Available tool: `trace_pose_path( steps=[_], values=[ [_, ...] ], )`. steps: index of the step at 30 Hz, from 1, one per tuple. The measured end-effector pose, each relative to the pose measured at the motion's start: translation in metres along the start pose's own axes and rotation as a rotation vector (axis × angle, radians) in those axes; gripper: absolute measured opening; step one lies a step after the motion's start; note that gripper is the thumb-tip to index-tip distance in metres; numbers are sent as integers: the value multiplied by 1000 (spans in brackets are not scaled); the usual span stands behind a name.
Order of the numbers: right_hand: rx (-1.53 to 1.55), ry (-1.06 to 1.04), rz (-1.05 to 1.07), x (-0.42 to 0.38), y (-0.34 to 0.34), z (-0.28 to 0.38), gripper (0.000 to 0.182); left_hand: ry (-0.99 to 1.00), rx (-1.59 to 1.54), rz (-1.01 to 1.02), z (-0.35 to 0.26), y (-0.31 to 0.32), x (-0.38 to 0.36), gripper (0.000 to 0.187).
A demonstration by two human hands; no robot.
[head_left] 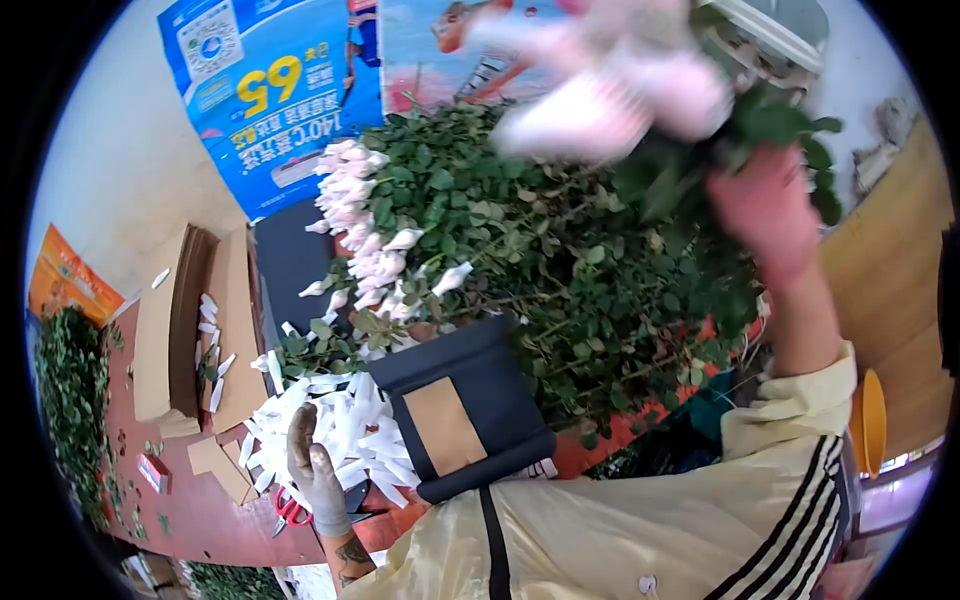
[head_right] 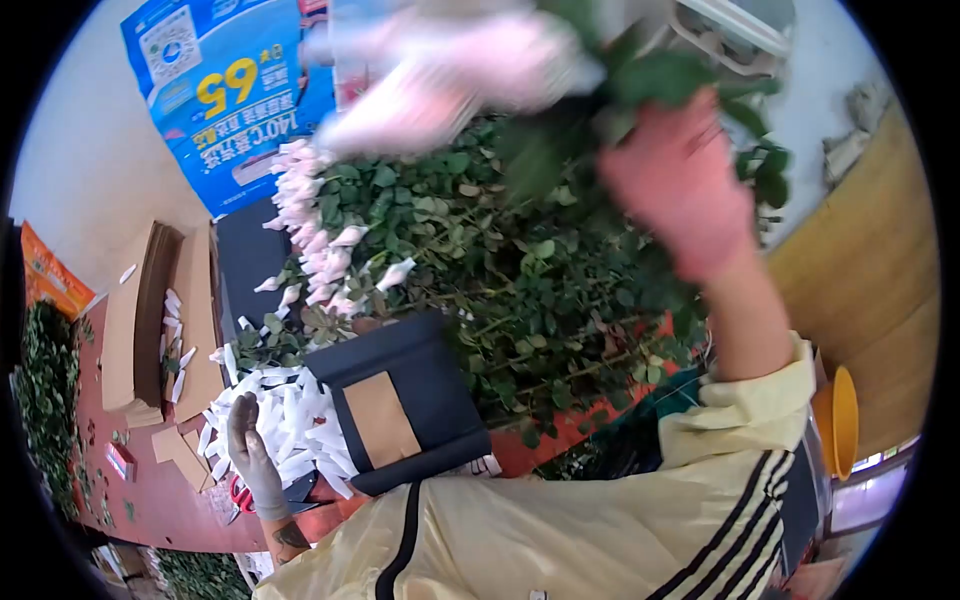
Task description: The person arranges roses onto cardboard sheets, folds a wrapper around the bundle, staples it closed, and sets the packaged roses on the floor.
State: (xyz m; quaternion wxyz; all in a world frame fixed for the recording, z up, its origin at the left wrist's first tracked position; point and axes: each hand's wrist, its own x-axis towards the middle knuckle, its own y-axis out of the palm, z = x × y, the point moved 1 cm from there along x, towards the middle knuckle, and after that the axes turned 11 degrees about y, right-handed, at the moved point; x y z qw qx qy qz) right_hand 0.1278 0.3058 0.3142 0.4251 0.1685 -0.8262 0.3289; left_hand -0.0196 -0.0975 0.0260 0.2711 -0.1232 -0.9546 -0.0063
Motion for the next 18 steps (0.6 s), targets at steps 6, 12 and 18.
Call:
trace_pose_path(
  steps=[6, 12, 18],
  values=[
    [5, 140, 65, 82, 64, -22, 29, -72, 61, -66, 10, -8, 4, 62],
    [72, -263, 82, 56, 179, 105, 51, -96, 136, -46, 24, -9, 6, 62],
    [137, -650, 731, -53, 283, 232, 49, -143, 187, -72, 33, -8, 5, 62]
  ],
)
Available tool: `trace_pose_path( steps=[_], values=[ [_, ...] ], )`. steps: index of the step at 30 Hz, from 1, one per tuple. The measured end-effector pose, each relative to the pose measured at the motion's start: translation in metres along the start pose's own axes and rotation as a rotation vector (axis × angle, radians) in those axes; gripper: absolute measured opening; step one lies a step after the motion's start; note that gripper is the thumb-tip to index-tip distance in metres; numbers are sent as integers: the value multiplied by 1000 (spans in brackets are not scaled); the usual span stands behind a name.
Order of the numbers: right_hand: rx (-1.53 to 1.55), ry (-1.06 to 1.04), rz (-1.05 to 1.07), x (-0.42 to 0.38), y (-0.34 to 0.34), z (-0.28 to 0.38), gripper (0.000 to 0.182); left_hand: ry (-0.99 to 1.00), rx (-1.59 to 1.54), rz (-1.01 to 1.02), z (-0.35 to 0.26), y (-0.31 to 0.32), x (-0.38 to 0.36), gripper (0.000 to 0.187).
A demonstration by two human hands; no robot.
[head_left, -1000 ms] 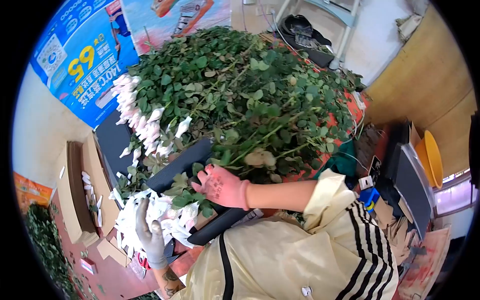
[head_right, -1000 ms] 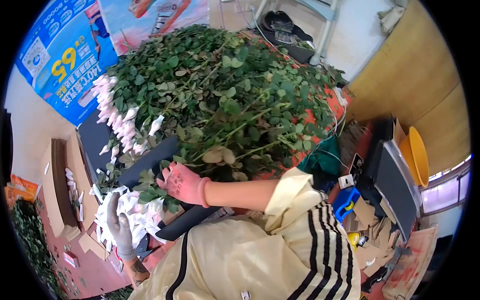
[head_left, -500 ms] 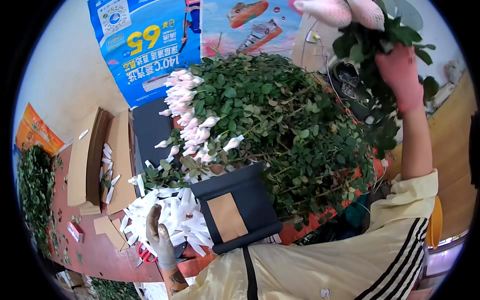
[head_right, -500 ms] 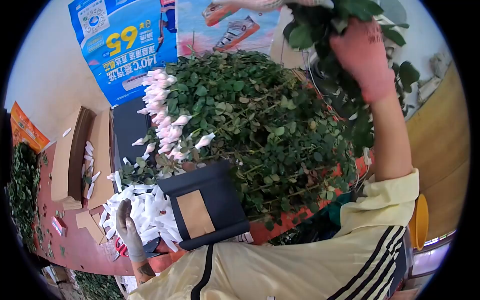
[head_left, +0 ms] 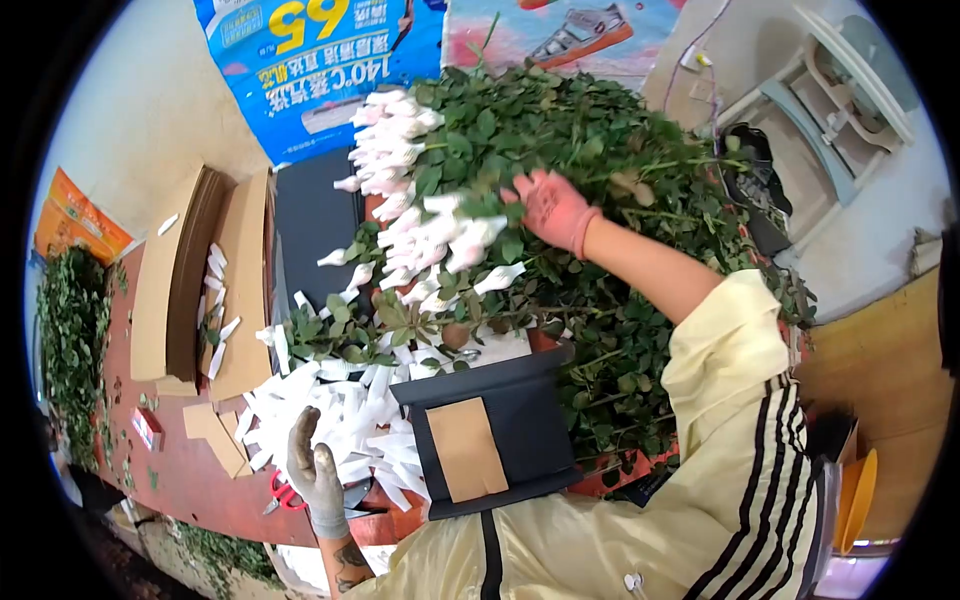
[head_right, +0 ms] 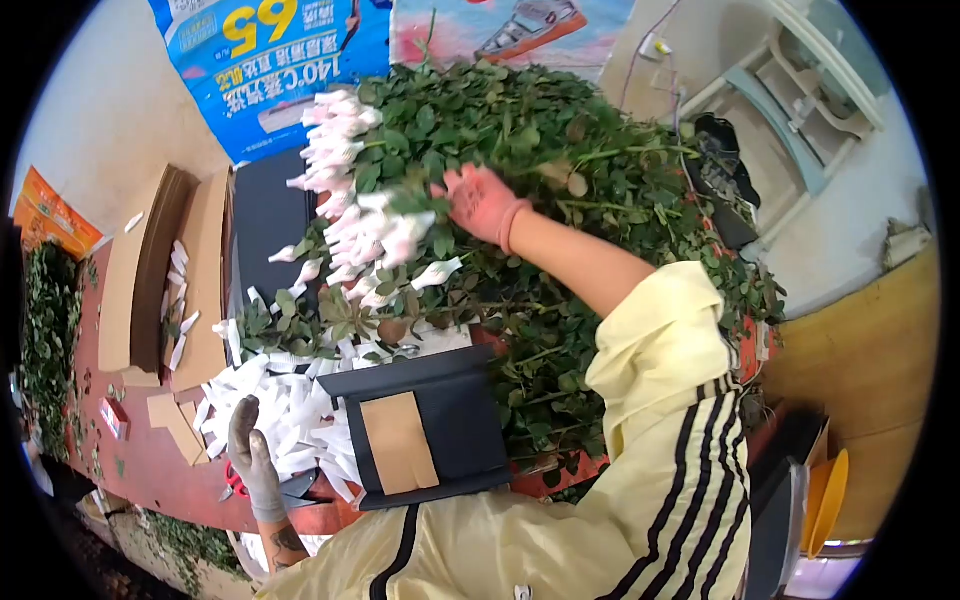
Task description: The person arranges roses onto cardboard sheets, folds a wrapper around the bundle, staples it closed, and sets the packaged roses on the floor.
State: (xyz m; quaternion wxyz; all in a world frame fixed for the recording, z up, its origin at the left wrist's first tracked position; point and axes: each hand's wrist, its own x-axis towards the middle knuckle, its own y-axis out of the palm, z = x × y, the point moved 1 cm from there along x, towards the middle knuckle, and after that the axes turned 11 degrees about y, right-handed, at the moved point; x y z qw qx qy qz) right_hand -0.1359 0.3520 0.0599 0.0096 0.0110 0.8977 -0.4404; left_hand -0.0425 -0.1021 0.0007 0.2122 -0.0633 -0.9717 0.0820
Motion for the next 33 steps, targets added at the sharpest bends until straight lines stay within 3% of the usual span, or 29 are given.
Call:
trace_pose_path(
  steps=[4, 8, 10, 13, 16, 18, 20, 23, 26, 28, 30, 33],
  values=[
    [83, -60, -86, 3, 76, 30, 45, -54, 6, 21, 5, 3, -3, 61],
    [164, -2, -138, -10, 25, 11, 41, -65, -8, 49, 5, 12, 1, 54],
    [253, 129, -489, -23, -16, 4, 33, -60, 7, 71, -1, 12, 0, 51],
    [336, 10, -414, -17, -43, 26, 21, -13, 61, 101, 4, 12, 3, 47],
    [232, -74, -154, -13, -21, 72, 41, 6, 12, 76, 8, 15, 7, 42],
    [269, -140, -96, 7, 54, 110, 68, 13, 1, 61, -1, 18, 13, 49],
    [433, -163, 32, -7, 31, 97, 67, 55, -4, 60, -3, 13, 15, 51],
    [379, -121, 124, -23, 6, 86, 69, 18, -47, 45, -3, 9, 16, 54],
    [357, -84, 76, -36, 6, 77, 72, 24, -60, 45, 1, 10, 19, 51],
    [296, -110, 187, -41, 10, 77, 74, 37, -84, 64, -5, 16, 25, 50],
    [527, -16, 193, -35, 28, 98, 76, 50, -102, 68, -19, 25, 41, 48],
    [535, -38, 236, -27, 20, 99, 79, 175, -9, 333, -48, 54, 84, 51]
  ],
)
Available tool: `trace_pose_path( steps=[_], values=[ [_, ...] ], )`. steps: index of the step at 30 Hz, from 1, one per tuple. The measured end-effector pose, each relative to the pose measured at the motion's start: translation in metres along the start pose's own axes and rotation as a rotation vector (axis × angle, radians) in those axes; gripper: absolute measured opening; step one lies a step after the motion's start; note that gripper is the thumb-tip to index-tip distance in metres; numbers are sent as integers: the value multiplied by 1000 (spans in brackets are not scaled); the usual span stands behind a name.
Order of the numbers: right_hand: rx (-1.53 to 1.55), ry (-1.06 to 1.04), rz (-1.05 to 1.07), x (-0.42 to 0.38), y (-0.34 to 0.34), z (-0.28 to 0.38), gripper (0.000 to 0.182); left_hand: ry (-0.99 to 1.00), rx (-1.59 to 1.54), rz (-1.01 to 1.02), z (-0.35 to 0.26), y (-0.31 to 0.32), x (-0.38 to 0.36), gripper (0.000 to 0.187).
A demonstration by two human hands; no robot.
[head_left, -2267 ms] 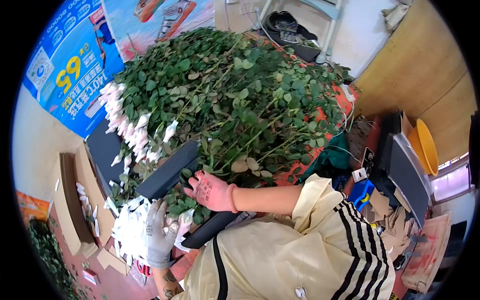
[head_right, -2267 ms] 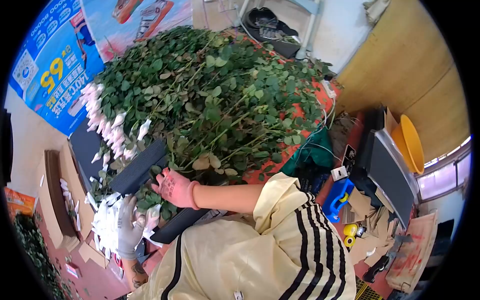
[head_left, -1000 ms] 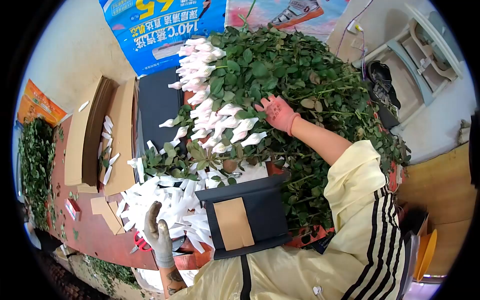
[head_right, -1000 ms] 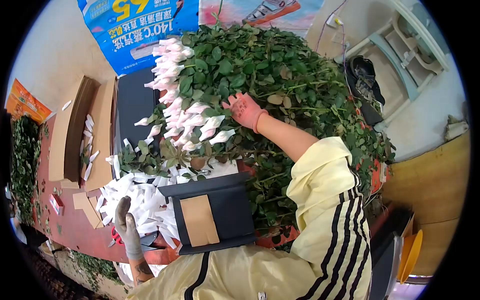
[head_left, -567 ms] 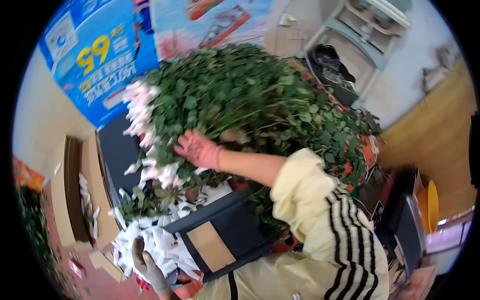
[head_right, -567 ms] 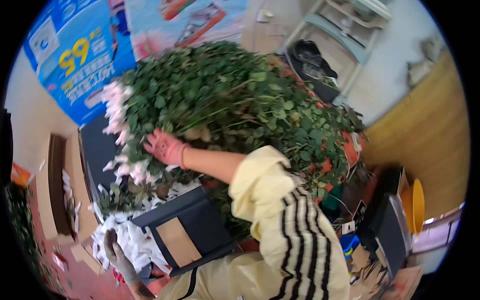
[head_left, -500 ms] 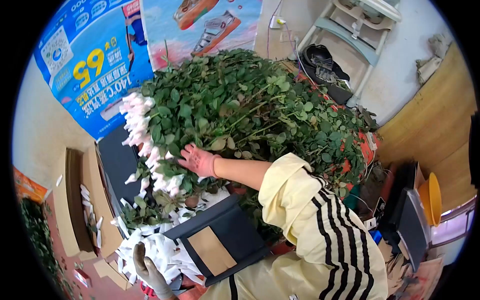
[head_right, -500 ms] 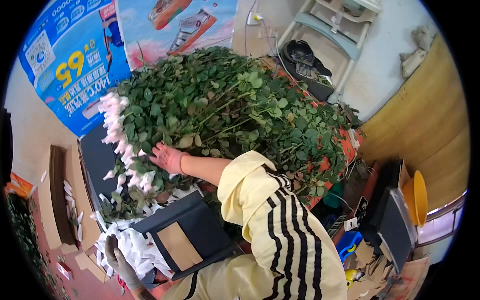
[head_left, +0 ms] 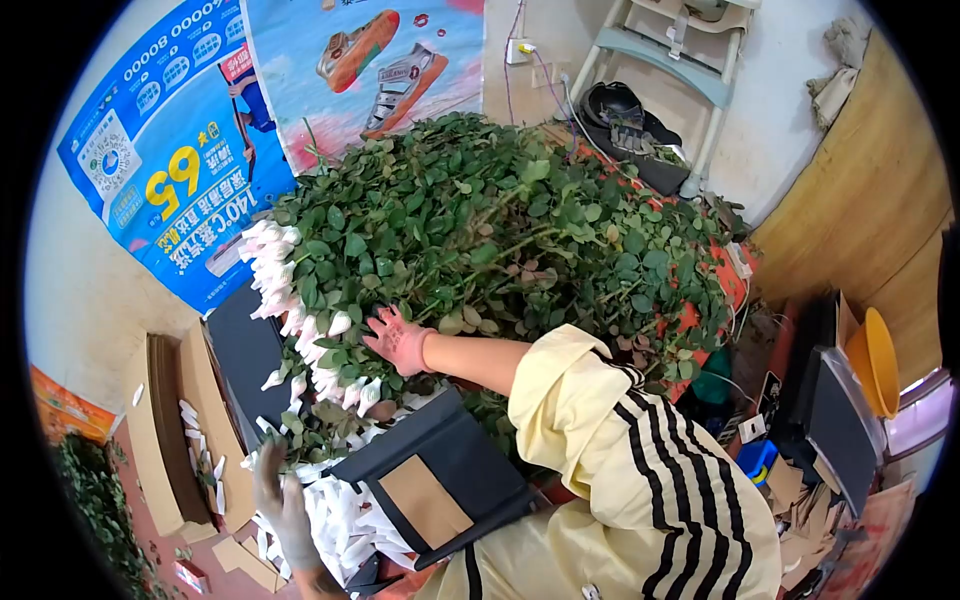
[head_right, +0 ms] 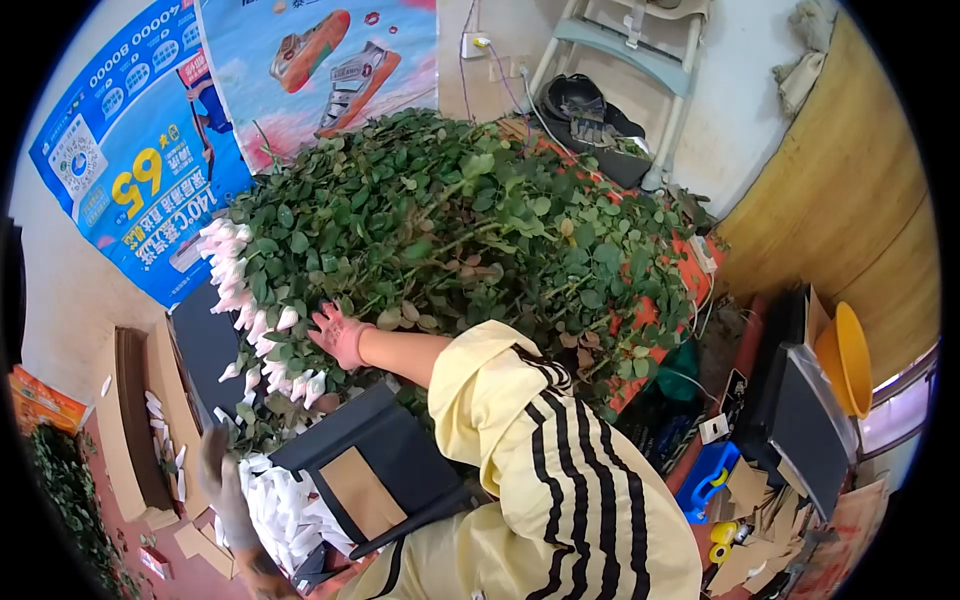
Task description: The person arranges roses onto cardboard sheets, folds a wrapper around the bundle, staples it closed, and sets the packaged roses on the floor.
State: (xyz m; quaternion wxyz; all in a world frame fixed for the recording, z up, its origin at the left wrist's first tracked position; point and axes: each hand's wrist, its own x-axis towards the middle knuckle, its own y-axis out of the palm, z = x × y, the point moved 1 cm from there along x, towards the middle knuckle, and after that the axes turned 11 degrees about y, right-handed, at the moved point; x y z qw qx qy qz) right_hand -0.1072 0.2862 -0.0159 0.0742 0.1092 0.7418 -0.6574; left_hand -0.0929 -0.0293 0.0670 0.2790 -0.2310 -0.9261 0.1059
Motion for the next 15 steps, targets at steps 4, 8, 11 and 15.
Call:
trace_pose_path(
  steps=[4, 8, 11, 15],
  values=[
    [8, -54, 49, -20, -25, -12, 88, 296, 281, 409, -14, 50, 95, 63],
    [-308, -73, -162, -13, -11, -18, 91, 319, 443, 621, 35, 107, 138, 83],
    [-237, -60, -102, -43, -40, -17, 92, 179, 783, 909, 53, 139, 139, 103],
    [161, -164, 71, -62, -104, -34, 71, 216, 1033, 1029, 80, 147, 114, 104]
  ],
)
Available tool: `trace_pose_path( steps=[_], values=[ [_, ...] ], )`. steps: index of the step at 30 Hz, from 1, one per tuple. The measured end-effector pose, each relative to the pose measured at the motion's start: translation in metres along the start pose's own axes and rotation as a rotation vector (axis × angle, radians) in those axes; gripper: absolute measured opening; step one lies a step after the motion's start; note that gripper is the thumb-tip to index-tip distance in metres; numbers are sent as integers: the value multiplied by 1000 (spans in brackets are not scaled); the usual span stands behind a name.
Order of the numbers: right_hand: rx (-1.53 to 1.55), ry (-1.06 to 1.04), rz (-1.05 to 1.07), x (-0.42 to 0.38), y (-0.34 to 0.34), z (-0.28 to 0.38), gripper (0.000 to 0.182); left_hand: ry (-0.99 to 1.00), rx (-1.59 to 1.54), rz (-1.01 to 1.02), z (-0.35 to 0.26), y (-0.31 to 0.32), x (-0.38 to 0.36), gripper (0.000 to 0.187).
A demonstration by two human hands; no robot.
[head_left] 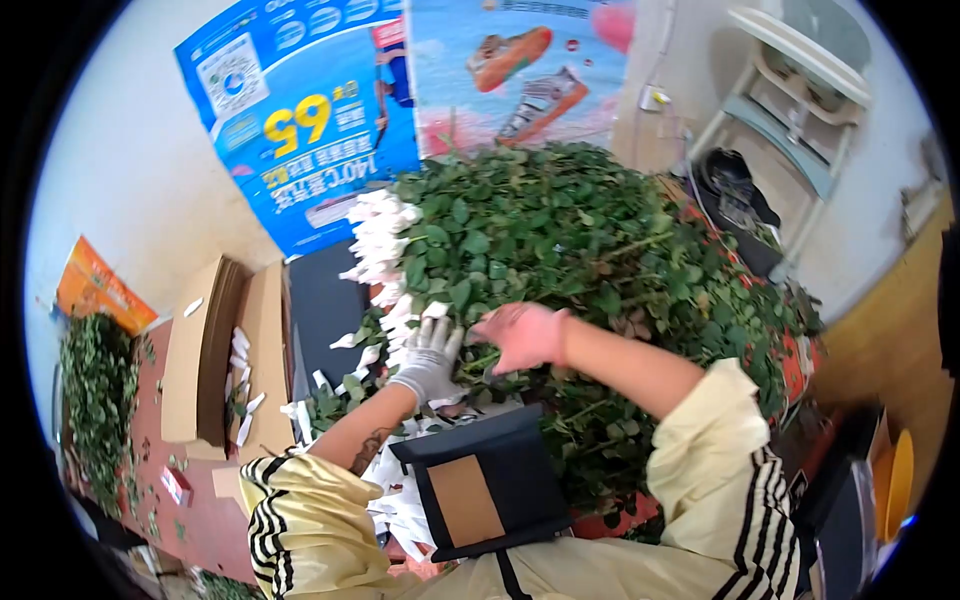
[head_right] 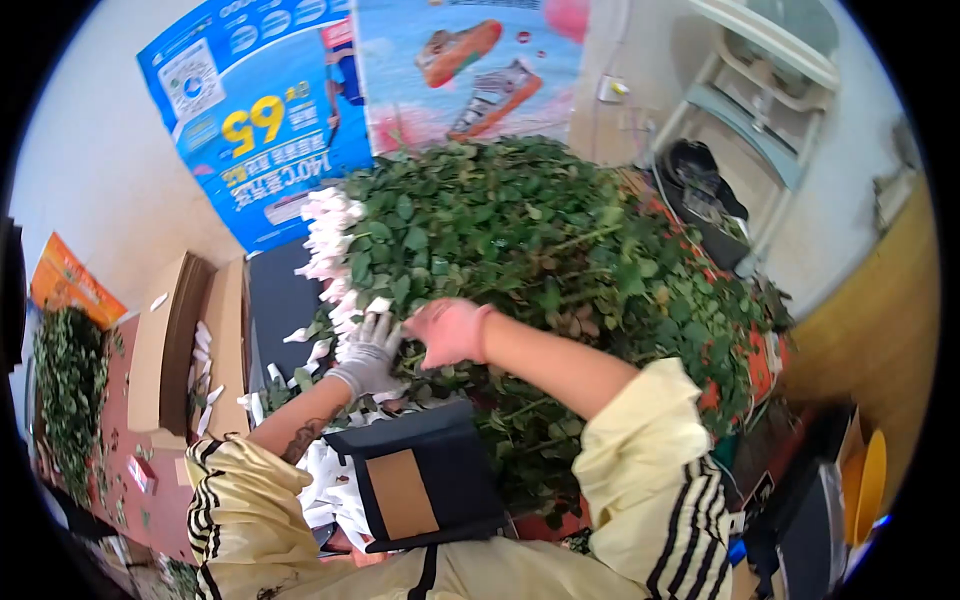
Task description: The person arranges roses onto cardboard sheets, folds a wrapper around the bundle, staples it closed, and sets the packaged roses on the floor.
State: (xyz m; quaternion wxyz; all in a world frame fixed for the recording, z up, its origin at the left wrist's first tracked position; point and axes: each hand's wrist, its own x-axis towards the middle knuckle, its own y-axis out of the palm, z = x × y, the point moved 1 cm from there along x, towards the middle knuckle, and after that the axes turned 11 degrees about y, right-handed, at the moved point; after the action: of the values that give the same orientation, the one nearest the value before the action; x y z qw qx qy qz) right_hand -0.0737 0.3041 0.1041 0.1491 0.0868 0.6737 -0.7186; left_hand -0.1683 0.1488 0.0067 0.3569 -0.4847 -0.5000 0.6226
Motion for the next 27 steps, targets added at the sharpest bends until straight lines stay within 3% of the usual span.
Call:
trace_pose_path(
  steps=[2, 3, 6, 9, 12, 14, 18, 20, 23, 27],
  values=[
    [337, -35, -207, 12, -24, -20, 53, 77, -37, -61, 3, 23, 3, 109],
    [352, 10, -356, 25, -36, -31, 47, 83, -56, -58, 2, 23, 4, 107],
    [45, 292, -504, 87, -57, -59, 69, 35, -61, 30, 5, 24, 11, 105],
    [-96, 307, -550, 159, -48, -70, 77, 20, -37, 45, 7, 30, 18, 105],
    [-193, 283, -526, 201, -49, -57, 83, 21, -31, 30, 7, 34, 18, 104],
    [-169, 396, -332, 219, -55, -56, 89, 6, -52, -6, 5, 39, 17, 101],
    [-46, 445, -598, 253, -67, -88, 83, 17, -46, -63, 4, 40, 14, 99],
    [28, 450, -550, 264, -67, -98, 82, 20, -48, -59, 6, 44, 17, 98],
    [198, 330, -222, 282, -62, -115, 88, 23, -87, -38, 6, 40, 16, 93],
    [76, 314, -161, 286, -67, -118, 94, 12, -93, -33, 6, 41, 17, 90]
  ],
)
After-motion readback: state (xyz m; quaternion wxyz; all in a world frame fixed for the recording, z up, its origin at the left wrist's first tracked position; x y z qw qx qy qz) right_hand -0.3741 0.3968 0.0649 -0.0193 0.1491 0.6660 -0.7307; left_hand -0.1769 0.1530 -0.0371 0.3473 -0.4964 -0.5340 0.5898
